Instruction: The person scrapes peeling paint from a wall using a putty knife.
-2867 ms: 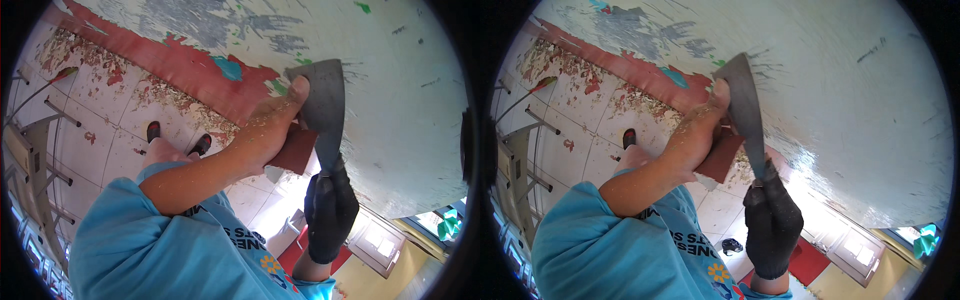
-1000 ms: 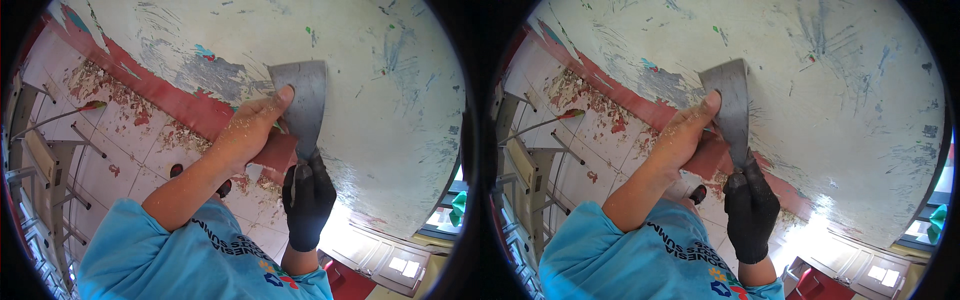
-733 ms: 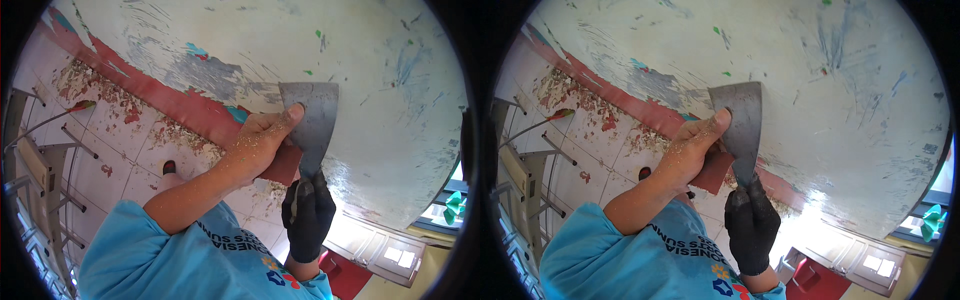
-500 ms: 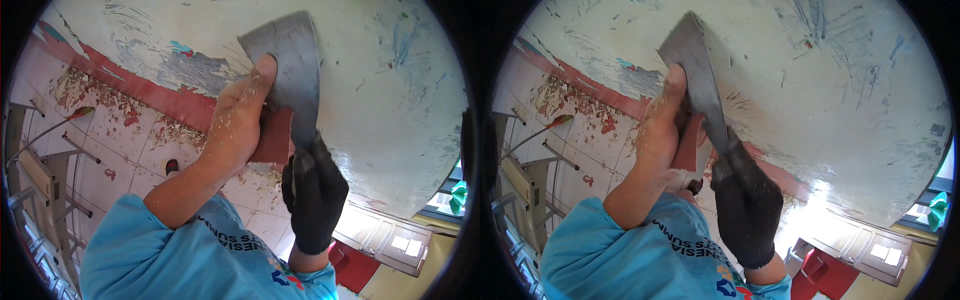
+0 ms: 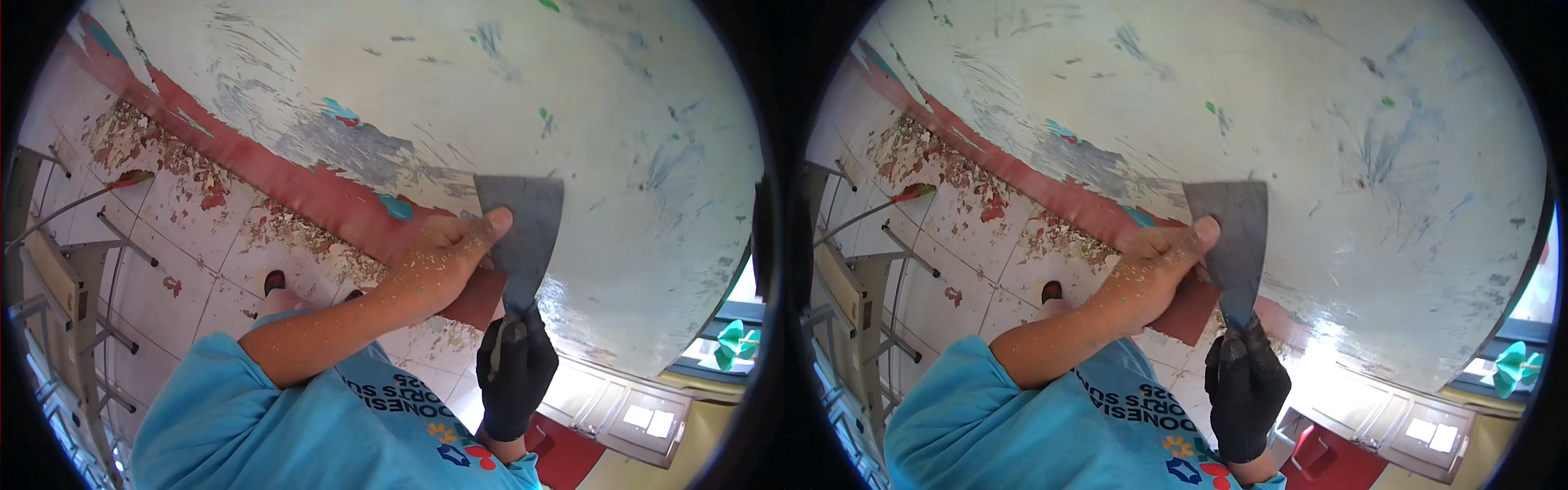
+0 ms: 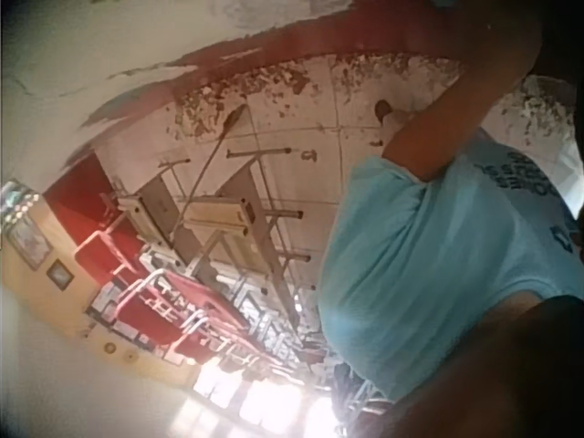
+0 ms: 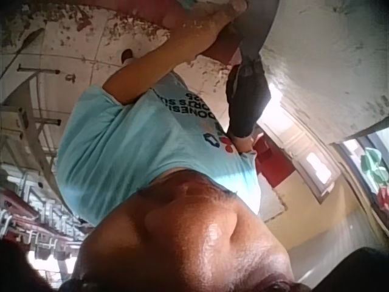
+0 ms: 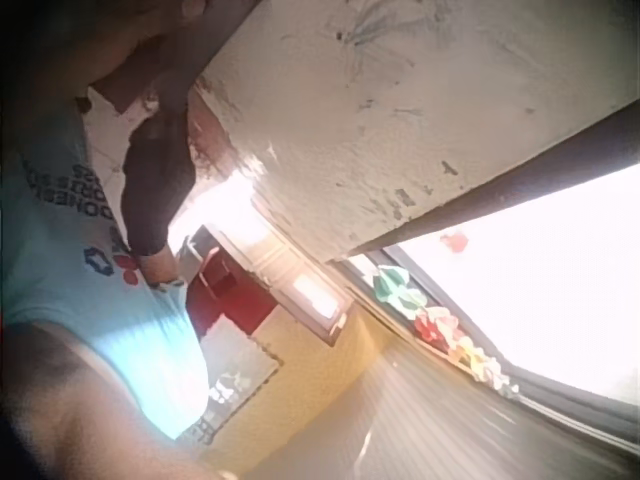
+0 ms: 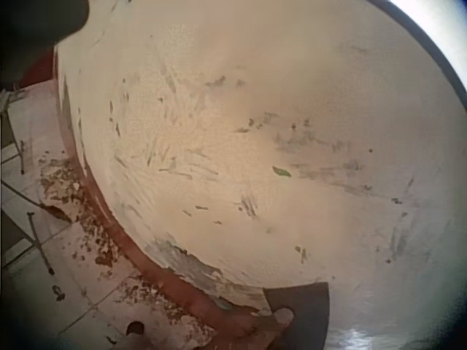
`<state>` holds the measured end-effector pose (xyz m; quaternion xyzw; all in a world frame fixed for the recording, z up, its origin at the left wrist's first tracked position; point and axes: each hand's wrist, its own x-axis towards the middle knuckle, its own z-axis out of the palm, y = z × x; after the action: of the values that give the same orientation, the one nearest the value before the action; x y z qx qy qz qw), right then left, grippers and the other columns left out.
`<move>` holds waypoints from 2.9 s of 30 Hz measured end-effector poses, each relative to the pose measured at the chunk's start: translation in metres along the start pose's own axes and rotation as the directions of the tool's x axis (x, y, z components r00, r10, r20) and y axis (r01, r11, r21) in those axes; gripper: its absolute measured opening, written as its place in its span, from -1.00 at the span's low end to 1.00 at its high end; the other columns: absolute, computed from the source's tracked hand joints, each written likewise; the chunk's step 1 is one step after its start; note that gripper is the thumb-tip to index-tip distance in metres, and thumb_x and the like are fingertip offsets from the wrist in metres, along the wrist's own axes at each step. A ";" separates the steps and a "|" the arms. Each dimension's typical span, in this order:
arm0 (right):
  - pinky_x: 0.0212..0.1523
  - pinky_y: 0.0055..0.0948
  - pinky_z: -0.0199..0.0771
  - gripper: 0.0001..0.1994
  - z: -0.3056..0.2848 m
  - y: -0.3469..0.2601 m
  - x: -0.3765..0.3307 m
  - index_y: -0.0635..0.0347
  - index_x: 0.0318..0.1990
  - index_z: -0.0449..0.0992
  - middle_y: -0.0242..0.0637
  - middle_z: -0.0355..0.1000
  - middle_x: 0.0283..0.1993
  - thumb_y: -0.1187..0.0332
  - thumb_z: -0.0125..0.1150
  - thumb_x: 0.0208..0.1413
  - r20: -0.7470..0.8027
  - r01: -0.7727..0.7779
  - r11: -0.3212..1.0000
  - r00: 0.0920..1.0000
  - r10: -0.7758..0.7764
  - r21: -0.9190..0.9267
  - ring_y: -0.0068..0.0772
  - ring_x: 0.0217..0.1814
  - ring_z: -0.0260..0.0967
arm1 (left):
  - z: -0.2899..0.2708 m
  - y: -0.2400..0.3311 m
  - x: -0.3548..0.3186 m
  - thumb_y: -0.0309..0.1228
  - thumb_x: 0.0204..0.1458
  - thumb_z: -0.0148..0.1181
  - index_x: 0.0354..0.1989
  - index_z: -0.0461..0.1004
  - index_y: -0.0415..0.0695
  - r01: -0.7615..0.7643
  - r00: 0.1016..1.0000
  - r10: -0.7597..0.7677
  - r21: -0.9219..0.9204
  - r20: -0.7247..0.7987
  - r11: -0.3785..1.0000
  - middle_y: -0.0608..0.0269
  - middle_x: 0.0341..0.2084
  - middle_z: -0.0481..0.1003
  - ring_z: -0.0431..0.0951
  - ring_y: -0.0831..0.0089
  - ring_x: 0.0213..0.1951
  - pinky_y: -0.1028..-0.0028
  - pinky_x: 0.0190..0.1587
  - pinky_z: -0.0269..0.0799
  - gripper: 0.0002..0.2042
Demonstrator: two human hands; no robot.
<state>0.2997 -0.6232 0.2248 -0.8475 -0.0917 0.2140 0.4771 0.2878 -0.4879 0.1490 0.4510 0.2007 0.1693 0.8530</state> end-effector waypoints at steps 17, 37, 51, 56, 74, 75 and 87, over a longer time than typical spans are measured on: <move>-0.73 -0.76 0.06 -0.66 0.019 -0.027 0.004 0.39 -0.03 0.29 -0.42 0.24 -0.60 0.32 -0.11 0.13 0.059 0.192 0.979 0.979 -0.196 0.072 -0.75 -0.68 0.10 | -0.014 0.046 0.005 0.07 -0.02 0.03 -0.68 0.42 -0.16 -0.048 0.999 0.048 0.038 -0.015 0.998 0.42 -0.68 0.36 0.29 0.70 -0.56 0.66 -0.48 0.19 -0.51; -0.74 -0.76 0.07 -0.74 0.052 -0.057 -0.007 0.43 -0.15 0.32 -0.38 0.24 -0.62 0.39 -0.18 0.14 0.185 0.501 0.465 0.800 -0.571 -0.730 -0.74 -0.67 0.11 | -0.030 0.088 -0.001 -0.03 0.02 0.04 -0.74 0.34 -0.12 -0.053 0.989 0.015 -0.265 -0.144 0.963 0.49 -0.79 0.24 0.23 0.72 -0.64 0.65 -0.61 0.17 -0.55; -0.54 -0.60 0.29 -0.80 0.038 -0.085 -0.012 0.43 -0.16 0.34 -0.24 0.33 -0.49 0.51 -0.08 0.07 0.001 0.280 0.954 0.960 -0.281 -0.105 -0.52 -0.57 0.25 | -0.023 0.097 0.003 0.04 0.02 -0.01 -0.65 0.41 -0.17 -0.075 0.997 0.073 -0.152 -0.018 0.986 0.41 -0.71 0.29 0.21 0.63 -0.60 0.55 -0.50 0.20 -0.52; -0.68 -0.76 0.09 -0.67 0.030 -0.092 -0.019 0.47 -0.03 0.29 -0.46 0.22 -0.63 0.40 -0.14 0.13 -0.012 0.302 0.932 0.950 -0.311 -0.199 -0.77 -0.67 0.10 | -0.017 0.086 0.007 0.06 0.00 0.01 -0.61 0.40 -0.16 -0.274 0.957 0.262 -0.095 -0.127 0.957 0.41 -0.70 0.32 0.28 0.64 -0.56 0.57 -0.46 0.25 -0.53; -0.43 -0.59 0.24 -0.64 0.053 -0.075 0.010 0.34 0.01 0.33 -0.33 0.33 -0.54 0.35 -0.01 0.08 0.067 0.334 0.940 0.939 -0.338 0.064 -0.66 -0.48 0.21 | -0.043 0.099 0.017 -0.12 0.11 -0.08 -0.44 0.35 -0.10 -0.162 0.986 0.167 -0.412 -0.024 0.897 0.38 -0.74 0.35 0.13 0.65 -0.86 0.66 -0.83 -0.02 -0.71; -0.41 -0.55 0.26 -0.65 0.057 -0.068 0.012 0.32 0.00 0.34 -0.27 0.34 -0.53 0.33 -0.01 0.07 0.130 0.327 0.942 0.934 -0.334 0.072 -0.61 -0.48 0.23 | -0.055 0.095 0.016 -0.12 0.11 -0.08 -0.44 0.35 -0.10 -0.176 0.982 0.188 -0.384 -0.005 0.907 0.38 -0.74 0.35 0.13 0.65 -0.86 0.66 -0.83 -0.02 -0.71; -0.26 -0.16 0.38 -0.79 0.067 0.255 0.038 0.25 -0.38 0.43 -0.06 0.42 -0.38 0.35 -0.13 0.03 0.468 0.427 0.599 0.878 -0.098 -0.677 -0.03 -0.31 0.39 | -0.326 -0.132 -0.074 -0.21 0.06 -0.05 -0.36 0.40 -0.20 0.511 0.763 -0.388 0.115 -0.516 0.852 0.20 -0.58 0.46 0.39 0.52 -0.62 0.59 -0.74 0.02 -0.73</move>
<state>0.2911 -0.6925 -0.0329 -0.8850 -0.3910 0.2418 0.0730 0.0764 -0.3650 -0.1150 0.4368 0.5258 0.0367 0.7290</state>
